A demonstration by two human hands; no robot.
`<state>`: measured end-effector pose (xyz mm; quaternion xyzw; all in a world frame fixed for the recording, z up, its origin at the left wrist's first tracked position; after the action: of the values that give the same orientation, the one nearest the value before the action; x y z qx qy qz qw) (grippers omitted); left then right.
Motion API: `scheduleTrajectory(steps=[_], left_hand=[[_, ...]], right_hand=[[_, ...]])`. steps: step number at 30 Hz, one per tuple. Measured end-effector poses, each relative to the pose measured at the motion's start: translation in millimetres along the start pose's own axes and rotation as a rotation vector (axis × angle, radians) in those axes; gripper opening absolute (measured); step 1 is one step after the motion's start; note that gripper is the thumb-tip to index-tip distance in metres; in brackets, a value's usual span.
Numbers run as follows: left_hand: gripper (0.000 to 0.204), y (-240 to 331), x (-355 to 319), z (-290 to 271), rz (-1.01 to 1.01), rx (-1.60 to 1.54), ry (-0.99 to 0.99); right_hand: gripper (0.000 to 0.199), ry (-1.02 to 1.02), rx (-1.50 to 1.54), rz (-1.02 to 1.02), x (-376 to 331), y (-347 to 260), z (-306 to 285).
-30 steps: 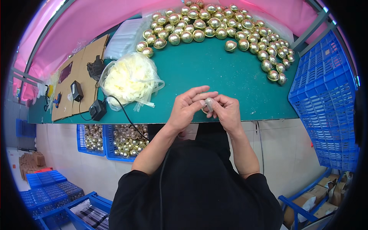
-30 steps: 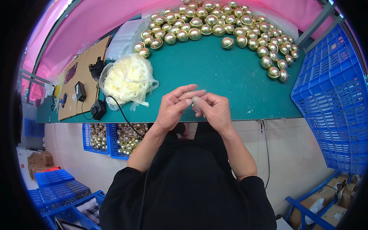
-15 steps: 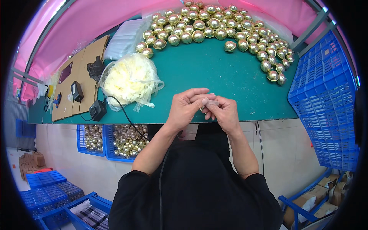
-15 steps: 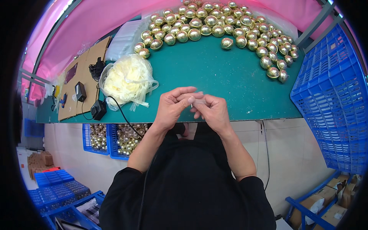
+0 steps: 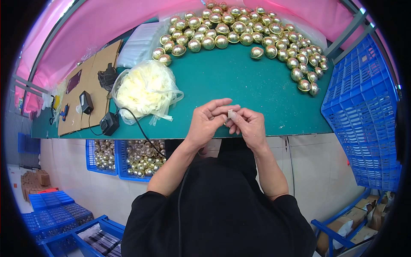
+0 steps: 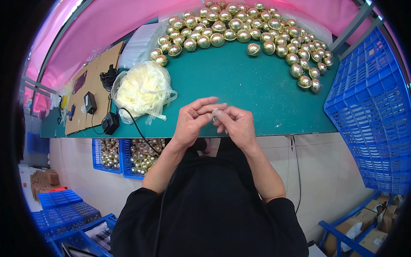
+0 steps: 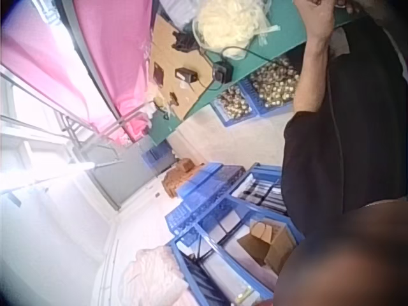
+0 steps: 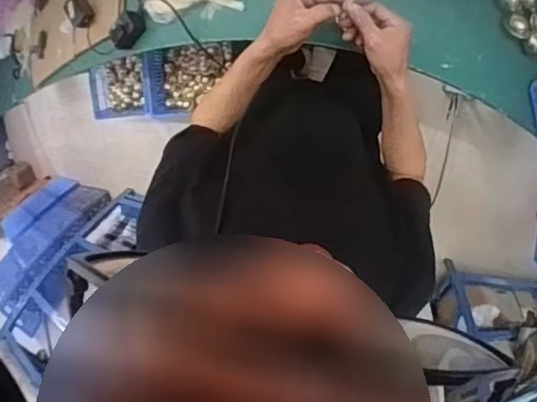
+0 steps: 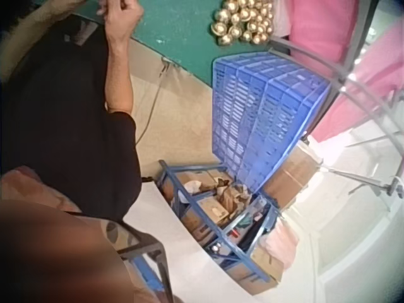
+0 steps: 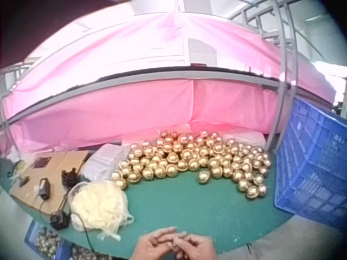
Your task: Attaching string and cap assemblies to gold Christmas ornaments at a production workstation.
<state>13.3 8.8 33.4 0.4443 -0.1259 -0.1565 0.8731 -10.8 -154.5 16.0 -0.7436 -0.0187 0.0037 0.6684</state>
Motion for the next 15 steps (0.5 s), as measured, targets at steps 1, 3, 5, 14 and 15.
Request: scheduleTrajectory(steps=[1,3,5,14,15], left_hand=[[0.039,1,-1,3,0.0,0.0,-0.001],[0.039,3,-1,6,-0.043,0.042,0.035],[0.039,0,0,3,-0.03,0.046,0.049],[0.033,-2,4,-4,0.048,0.021,0.098],[0.034,-3,4,-5,0.046,0.016,0.097]], right_hand=[[0.021,0.001,0.0,0.0,0,0,0],[0.022,0.005,0.02,-0.01,0,1,0],[0.022,0.004,0.017,-0.008,-1,1,1],[0.018,0.01,-0.006,0.026,-6,4,1],[0.017,0.009,-0.008,0.028,-6,4,1]])
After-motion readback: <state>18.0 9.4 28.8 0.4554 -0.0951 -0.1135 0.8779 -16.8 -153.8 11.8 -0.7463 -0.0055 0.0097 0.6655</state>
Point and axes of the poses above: each hand's wrist, its own x-axis towards the middle knuckle, its own z-axis out of the palm, y = z × x, the point moved 3 cm from there along x, towards the middle knuckle, and after that the axes turned 14 degrees about -x, right-handed, at the moved point
